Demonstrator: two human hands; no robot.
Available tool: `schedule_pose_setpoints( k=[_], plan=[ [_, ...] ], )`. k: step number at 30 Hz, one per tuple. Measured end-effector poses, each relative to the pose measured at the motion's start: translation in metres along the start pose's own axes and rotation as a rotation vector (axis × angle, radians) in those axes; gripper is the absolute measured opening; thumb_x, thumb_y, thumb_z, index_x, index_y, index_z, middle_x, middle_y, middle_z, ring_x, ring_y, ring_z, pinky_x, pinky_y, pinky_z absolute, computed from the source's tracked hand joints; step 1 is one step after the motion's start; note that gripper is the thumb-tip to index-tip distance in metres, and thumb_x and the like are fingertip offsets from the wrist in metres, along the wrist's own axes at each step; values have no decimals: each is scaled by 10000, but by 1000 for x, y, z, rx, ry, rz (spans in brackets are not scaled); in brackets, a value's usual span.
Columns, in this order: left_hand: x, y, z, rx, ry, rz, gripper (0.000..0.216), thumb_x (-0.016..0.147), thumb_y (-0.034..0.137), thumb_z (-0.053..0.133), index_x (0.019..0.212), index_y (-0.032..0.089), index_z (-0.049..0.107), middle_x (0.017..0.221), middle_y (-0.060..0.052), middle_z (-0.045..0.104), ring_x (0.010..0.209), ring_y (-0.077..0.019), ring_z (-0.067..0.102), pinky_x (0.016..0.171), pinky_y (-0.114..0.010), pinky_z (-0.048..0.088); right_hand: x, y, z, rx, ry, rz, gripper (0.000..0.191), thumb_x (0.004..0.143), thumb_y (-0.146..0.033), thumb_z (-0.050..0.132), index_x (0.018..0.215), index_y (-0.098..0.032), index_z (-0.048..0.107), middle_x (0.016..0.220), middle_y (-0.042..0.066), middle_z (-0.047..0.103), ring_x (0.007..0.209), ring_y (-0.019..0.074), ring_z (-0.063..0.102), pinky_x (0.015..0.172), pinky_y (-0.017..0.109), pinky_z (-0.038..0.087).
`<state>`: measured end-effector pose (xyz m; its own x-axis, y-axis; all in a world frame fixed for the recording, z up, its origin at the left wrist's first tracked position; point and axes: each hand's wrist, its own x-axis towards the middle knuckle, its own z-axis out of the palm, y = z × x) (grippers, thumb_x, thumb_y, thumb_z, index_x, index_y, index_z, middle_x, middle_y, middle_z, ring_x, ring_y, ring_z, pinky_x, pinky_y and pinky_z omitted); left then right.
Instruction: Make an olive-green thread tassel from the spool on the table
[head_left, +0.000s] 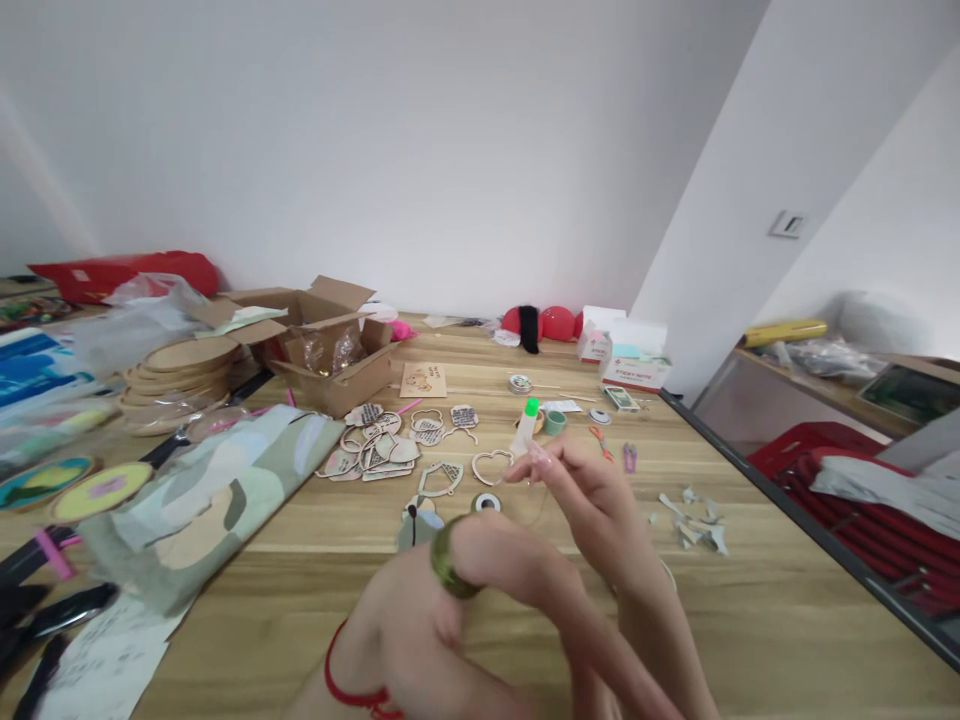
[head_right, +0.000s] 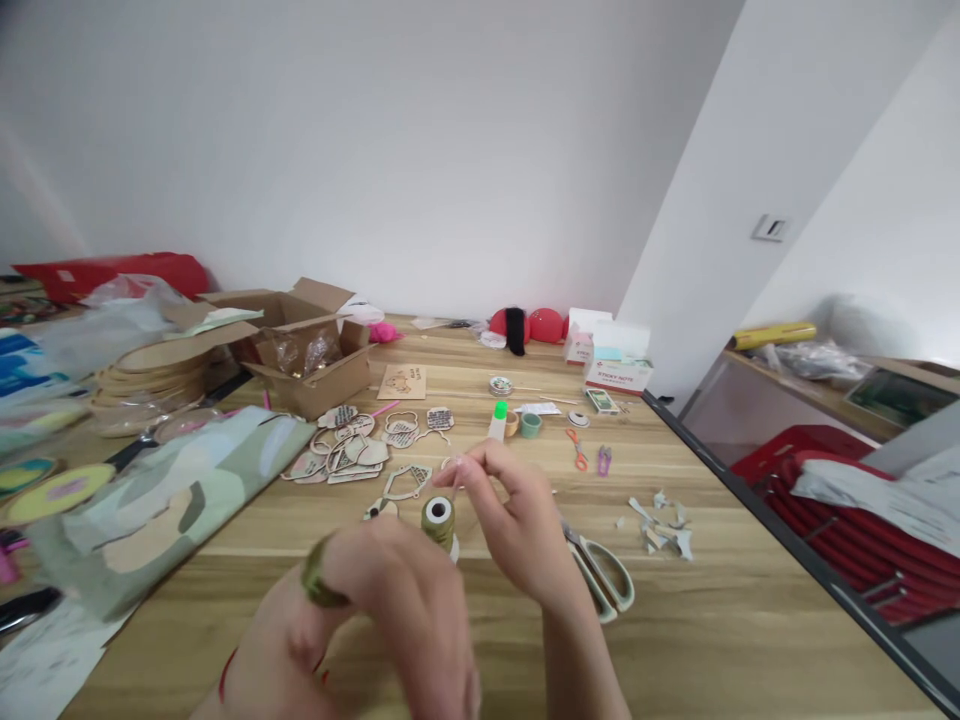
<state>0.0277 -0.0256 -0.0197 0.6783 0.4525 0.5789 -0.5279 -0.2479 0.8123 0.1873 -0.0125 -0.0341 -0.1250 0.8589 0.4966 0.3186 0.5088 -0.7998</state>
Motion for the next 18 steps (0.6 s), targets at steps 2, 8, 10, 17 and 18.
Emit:
schedule_pose_setpoints(
  k=[2, 8, 10, 17, 18],
  plan=[
    [-1, 1, -10, -126, -40, 156, 493, 741, 748, 542, 1048, 389, 683, 601, 26, 665, 578, -178, 677, 507, -272, 566, 5, 11, -2, -133, 22, 47, 243, 937, -322, 543, 789, -196, 690, 813, 35, 733, 827, 184, 671, 760, 282, 488],
    [1, 15, -43, -571, 726, 451, 356, 897, 514, 511, 1154, 300, 632, 803, 19, 676, 867, -121, 670, 780, -204, 567, 7, 29, -12, -417, -78, 177, 268, 875, -365, 591, 681, -192, 655, 693, 18, 699, 671, 178, 622, 597, 275, 436],
    [3, 17, -49, -500, 873, 489, 396, 911, 538, 451, 1154, 286, 637, 859, 4, 674, 938, -145, 657, 871, -261, 551, 6, 30, -15, -434, -116, 171, 277, 877, -357, 582, 664, -191, 647, 677, 18, 693, 649, 172, 613, 590, 276, 433],
    [3, 7, -61, 49, 751, 178, 519, 937, 555, 373, 988, 181, 730, 878, -89, 699, 951, -260, 639, 918, -429, 496, -3, 11, -26, -171, -186, 122, 255, 896, -364, 608, 712, -195, 662, 741, 33, 705, 711, 181, 632, 671, 304, 471],
    [2, 4, -61, 139, 670, 44, 589, 940, 587, 338, 956, 154, 738, 871, -107, 704, 903, -257, 645, 885, -417, 504, -5, 7, -27, -52, -183, 111, 254, 909, -359, 597, 725, -193, 654, 728, 34, 698, 719, 184, 638, 684, 309, 479]
  ],
)
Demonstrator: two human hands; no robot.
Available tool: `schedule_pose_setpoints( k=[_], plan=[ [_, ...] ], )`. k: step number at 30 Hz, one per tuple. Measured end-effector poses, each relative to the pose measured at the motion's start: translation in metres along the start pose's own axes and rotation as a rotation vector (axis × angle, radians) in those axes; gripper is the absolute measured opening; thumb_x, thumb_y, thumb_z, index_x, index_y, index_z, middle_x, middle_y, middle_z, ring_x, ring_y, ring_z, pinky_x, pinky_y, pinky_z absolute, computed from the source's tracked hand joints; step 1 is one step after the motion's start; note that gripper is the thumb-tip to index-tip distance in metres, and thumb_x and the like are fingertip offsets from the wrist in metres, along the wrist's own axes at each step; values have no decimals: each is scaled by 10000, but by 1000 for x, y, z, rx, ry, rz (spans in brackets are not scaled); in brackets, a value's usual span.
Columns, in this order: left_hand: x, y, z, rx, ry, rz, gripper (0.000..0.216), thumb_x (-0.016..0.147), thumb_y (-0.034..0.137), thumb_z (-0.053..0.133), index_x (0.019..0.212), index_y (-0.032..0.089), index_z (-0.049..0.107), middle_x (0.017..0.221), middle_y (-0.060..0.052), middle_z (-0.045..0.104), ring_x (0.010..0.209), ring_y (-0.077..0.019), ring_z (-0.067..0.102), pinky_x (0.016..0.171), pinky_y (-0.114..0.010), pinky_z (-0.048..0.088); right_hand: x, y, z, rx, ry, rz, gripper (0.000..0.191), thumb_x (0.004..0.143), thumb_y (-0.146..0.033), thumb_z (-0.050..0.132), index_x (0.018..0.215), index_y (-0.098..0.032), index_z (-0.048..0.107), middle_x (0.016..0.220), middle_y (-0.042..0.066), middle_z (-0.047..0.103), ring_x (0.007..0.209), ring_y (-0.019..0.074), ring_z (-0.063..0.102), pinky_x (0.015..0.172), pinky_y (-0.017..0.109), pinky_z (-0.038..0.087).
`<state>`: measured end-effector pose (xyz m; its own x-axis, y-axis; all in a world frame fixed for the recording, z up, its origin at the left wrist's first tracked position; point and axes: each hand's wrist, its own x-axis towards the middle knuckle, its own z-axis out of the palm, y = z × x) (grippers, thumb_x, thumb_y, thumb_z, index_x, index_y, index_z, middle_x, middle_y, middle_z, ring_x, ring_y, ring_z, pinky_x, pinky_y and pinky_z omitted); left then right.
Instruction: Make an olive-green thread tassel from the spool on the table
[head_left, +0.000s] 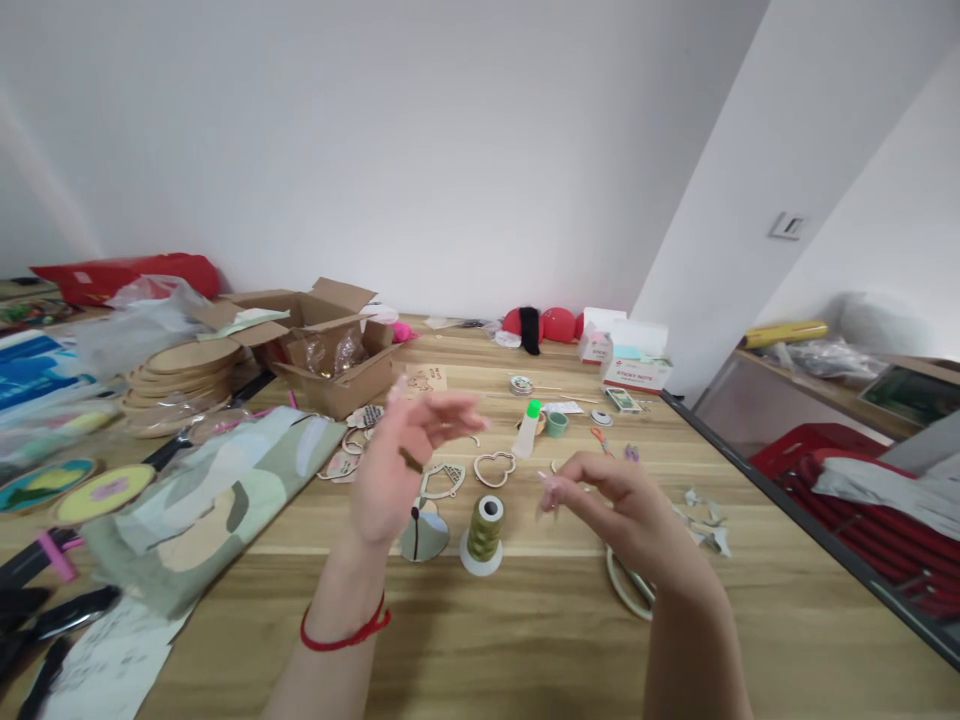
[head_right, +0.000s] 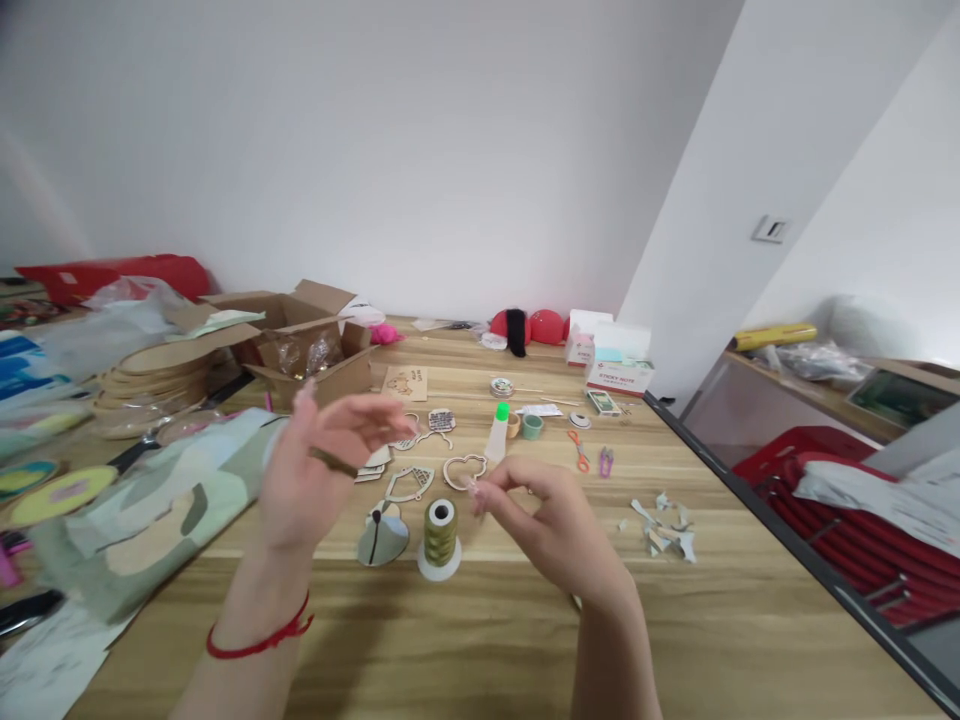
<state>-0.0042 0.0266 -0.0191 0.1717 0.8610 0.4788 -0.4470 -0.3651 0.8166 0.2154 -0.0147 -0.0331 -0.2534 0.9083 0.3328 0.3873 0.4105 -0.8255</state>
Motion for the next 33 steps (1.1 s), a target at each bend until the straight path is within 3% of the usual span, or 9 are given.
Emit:
schedule_pose_setpoints(
  k=[4, 8, 11, 13, 19, 24, 28, 30, 33],
  plan=[
    [-8, -10, 4, 309, -366, -293, 776, 911, 702, 208, 933, 141, 745, 785, -100, 694, 728, -188, 636, 691, -299, 526, -5, -5, 2, 448, 6, -88, 290, 954, -339, 533, 699, -203, 564, 567, 6, 586, 622, 182, 597, 598, 311, 465],
    [-12, -17, 12, 244, -751, -387, 868, 825, 805, 241, 843, 97, 744, 696, -115, 682, 456, -113, 555, 399, -208, 406, -1, -3, 7, 638, 38, -164, 365, 932, -363, 537, 609, -203, 486, 603, 14, 546, 524, 142, 481, 498, 286, 397],
    [-11, -17, 19, 219, -1131, -632, 835, 780, 823, 350, 955, 109, 745, 720, -100, 691, 406, -103, 551, 347, -195, 399, 3, -4, 11, 774, 33, -122, 389, 930, -389, 527, 595, -210, 443, 597, 18, 564, 472, 128, 444, 407, 257, 329],
    [-11, -17, 25, 261, -1259, -778, 707, 783, 753, 485, 1092, 161, 716, 759, -68, 698, 420, -105, 571, 354, -189, 430, 3, -7, 14, 825, 21, -78, 369, 938, -402, 519, 631, -210, 445, 603, 16, 605, 394, 97, 388, 356, 238, 254],
    [-15, -17, 34, 369, -1075, -795, 492, 906, 525, 485, 1235, 190, 632, 818, -60, 696, 361, -87, 535, 307, -185, 418, 1, -10, 19, 719, 26, 30, 348, 914, -481, 538, 705, -204, 522, 543, 0, 614, 284, 32, 163, 313, 233, 84],
    [-18, -10, 32, 384, -1190, -807, 505, 928, 540, 439, 1266, 218, 630, 754, -43, 712, 347, -92, 543, 306, -171, 413, 7, -11, 24, 678, -87, 87, 353, 913, -493, 542, 715, -202, 541, 540, -16, 591, 305, 34, 170, 328, 224, 100],
    [-19, -9, 34, 217, -1230, -708, 732, 863, 724, 358, 1224, 161, 657, 762, -86, 726, 386, -132, 593, 287, -193, 421, 13, -7, 31, 698, -215, 112, 346, 921, -470, 546, 723, -186, 537, 579, -37, 583, 324, 18, 159, 331, 210, 93],
    [-19, -9, 33, 135, -1162, -659, 828, 854, 765, 261, 1169, 122, 677, 736, -117, 724, 391, -138, 600, 292, -198, 427, 16, -4, 33, 689, -225, 155, 331, 918, -463, 560, 757, -174, 574, 611, -39, 585, 353, 21, 175, 346, 209, 108],
    [-20, -6, 28, 192, -891, -629, 741, 922, 678, 239, 1155, 116, 662, 749, -118, 722, 404, -106, 602, 340, -167, 439, 20, 1, 33, 678, -156, 185, 328, 912, -481, 568, 884, -166, 656, 531, -75, 455, 388, 41, 203, 379, 209, 137]
  ],
)
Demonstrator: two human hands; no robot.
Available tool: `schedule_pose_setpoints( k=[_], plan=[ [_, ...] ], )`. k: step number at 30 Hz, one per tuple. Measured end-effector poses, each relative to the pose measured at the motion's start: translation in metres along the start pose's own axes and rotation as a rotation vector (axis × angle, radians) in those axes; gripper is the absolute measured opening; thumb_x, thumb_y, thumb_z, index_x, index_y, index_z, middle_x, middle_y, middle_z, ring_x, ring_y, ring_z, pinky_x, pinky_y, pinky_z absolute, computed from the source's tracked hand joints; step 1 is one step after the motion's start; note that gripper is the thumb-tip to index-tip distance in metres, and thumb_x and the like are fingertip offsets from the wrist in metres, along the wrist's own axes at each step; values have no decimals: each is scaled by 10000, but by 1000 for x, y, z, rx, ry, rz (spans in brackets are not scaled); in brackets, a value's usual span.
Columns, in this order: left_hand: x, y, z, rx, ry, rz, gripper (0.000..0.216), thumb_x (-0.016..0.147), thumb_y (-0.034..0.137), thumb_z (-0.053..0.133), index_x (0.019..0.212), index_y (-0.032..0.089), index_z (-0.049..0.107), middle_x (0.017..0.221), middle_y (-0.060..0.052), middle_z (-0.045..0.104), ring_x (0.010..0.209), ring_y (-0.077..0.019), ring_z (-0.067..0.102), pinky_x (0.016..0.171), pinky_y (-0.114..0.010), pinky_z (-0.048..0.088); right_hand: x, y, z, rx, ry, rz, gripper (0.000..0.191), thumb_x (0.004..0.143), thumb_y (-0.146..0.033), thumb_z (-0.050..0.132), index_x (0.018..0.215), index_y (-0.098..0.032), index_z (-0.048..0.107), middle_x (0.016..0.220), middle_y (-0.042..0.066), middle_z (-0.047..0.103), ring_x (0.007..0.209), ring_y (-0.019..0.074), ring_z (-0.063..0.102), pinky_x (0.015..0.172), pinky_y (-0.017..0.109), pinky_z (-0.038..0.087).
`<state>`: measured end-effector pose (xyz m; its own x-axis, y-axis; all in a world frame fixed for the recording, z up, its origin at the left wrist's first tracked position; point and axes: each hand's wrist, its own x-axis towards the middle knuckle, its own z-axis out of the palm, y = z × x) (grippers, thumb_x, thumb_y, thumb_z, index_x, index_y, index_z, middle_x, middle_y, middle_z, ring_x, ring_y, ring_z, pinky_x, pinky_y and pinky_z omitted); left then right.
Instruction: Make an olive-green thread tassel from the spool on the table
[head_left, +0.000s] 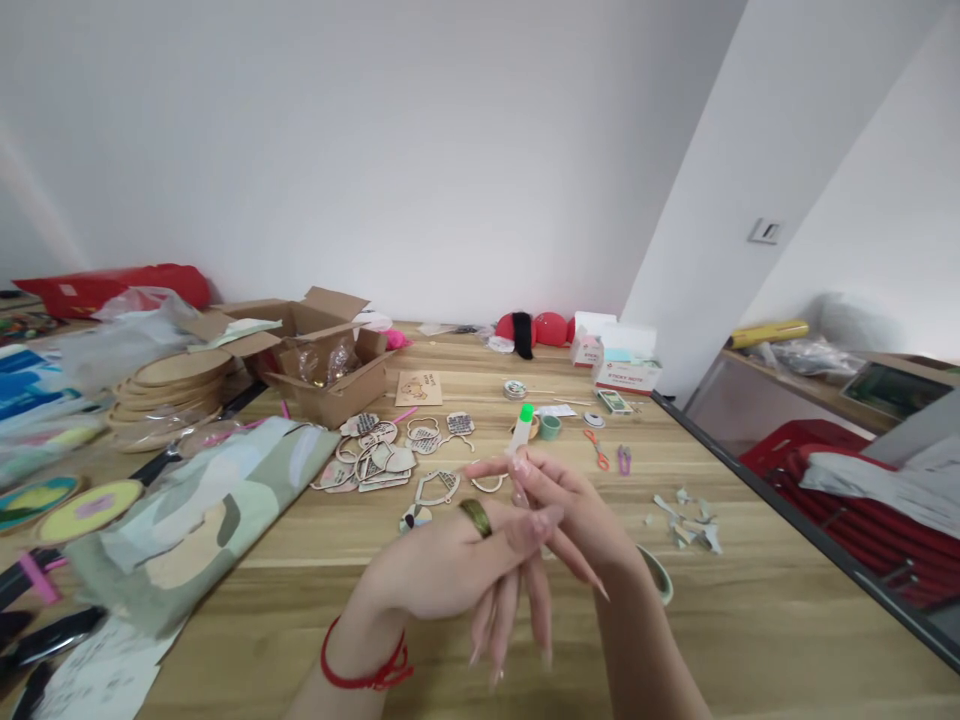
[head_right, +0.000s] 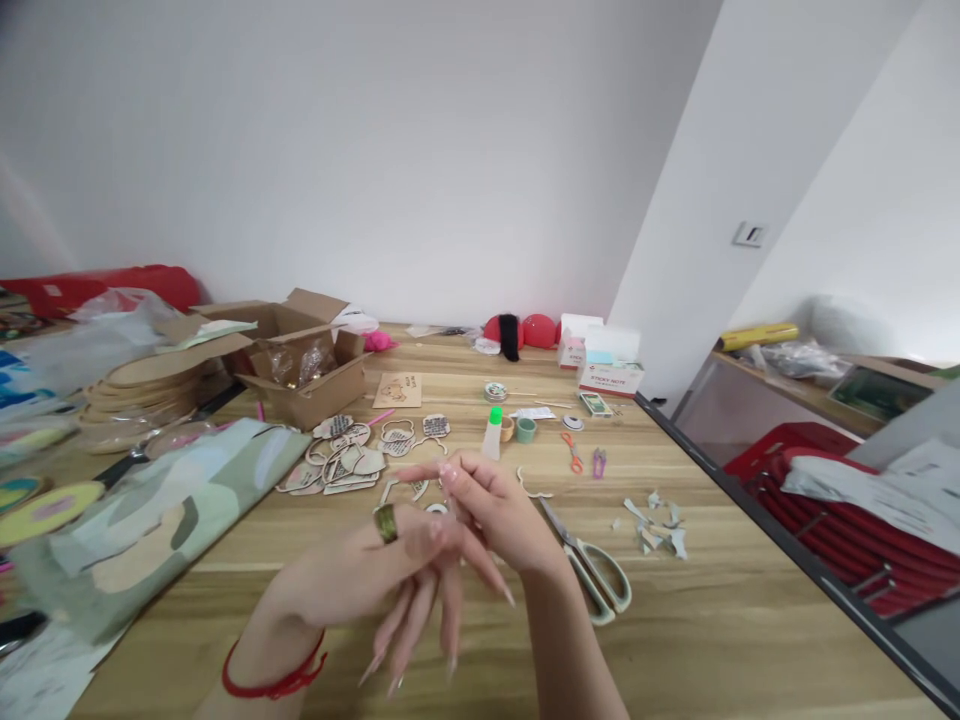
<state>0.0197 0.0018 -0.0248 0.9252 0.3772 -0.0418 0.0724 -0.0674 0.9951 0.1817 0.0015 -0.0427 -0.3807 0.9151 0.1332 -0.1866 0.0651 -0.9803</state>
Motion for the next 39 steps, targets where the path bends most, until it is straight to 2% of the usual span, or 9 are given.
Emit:
schedule_pose_setpoints(
  k=[4, 9, 15, 19, 23, 27, 31, 36, 39],
  plan=[
    [-11, 3, 0, 62, 342, -48, 542, 967, 558, 322, 1163, 146, 614, 777, -73, 705, 469, -89, 624, 405, -145, 457, 6, 3, -7, 52, 61, -44, 422, 941, -497, 505, 1057, -130, 677, 410, -119, 249, 378, 60, 143, 394, 216, 121],
    [-18, 5, -2, -57, 422, 49, 473, 963, 558, 337, 1054, 158, 570, 599, -1, 612, 403, -99, 569, 346, -150, 403, 14, 3, -16, 301, 102, -59, 337, 862, -448, 628, 703, -167, 531, 518, -93, 412, 357, 25, 111, 357, 210, 114],
    [-11, -6, -4, -394, 165, 348, 659, 918, 667, 309, 597, 137, 534, 438, -39, 540, 298, -93, 473, 286, -166, 311, 24, 15, -12, 196, 169, -57, 451, 844, -526, 606, 633, -205, 371, 500, -112, 302, 373, 33, 141, 374, 199, 149],
    [-1, 0, 4, -753, -1, 646, 662, 964, 611, 167, 702, 198, 613, 345, 11, 464, 223, -99, 376, 257, -177, 274, 26, 28, 1, 19, 138, 13, 414, 883, -497, 582, 645, -184, 455, 483, -85, 413, 385, 40, 265, 380, 188, 169],
    [-1, 11, -2, -940, 476, 751, 443, 1009, 469, 257, 955, 292, 659, 500, 34, 528, 418, -100, 537, 369, -163, 421, 20, 28, 8, -169, 15, 99, 303, 835, -351, 686, 645, -164, 542, 446, -75, 480, 383, 51, 370, 378, 176, 231],
    [-5, 9, -22, -611, 807, 873, 427, 987, 486, 336, 986, 237, 684, 713, -33, 633, 816, -186, 644, 762, -330, 533, 7, 18, -1, -347, -196, 137, 278, 870, -360, 647, 688, -171, 556, 457, -80, 490, 390, 53, 396, 408, 171, 307],
    [-6, -3, -34, -232, 879, 675, 583, 957, 580, 323, 789, 156, 687, 658, -55, 620, 693, -180, 585, 735, -313, 472, -7, 8, -15, -245, -307, 121, 264, 853, -390, 669, 746, -170, 573, 498, -80, 486, 397, 46, 375, 392, 167, 295],
    [-2, -13, -30, 64, 514, 292, 811, 915, 692, 73, 772, 140, 649, 690, -69, 625, 662, -173, 569, 664, -303, 446, -14, 4, -27, -109, -185, -9, 226, 842, -351, 696, 792, -139, 639, 508, -66, 468, 400, 41, 347, 374, 166, 263],
    [2, -15, -23, 272, 294, 133, 793, 876, 754, 131, 709, 150, 619, 648, -57, 614, 619, -157, 557, 643, -292, 453, -14, 4, -29, -77, -168, -67, 230, 858, -358, 677, 807, -134, 663, 483, -66, 451, 388, 40, 313, 363, 166, 234]
  ],
)
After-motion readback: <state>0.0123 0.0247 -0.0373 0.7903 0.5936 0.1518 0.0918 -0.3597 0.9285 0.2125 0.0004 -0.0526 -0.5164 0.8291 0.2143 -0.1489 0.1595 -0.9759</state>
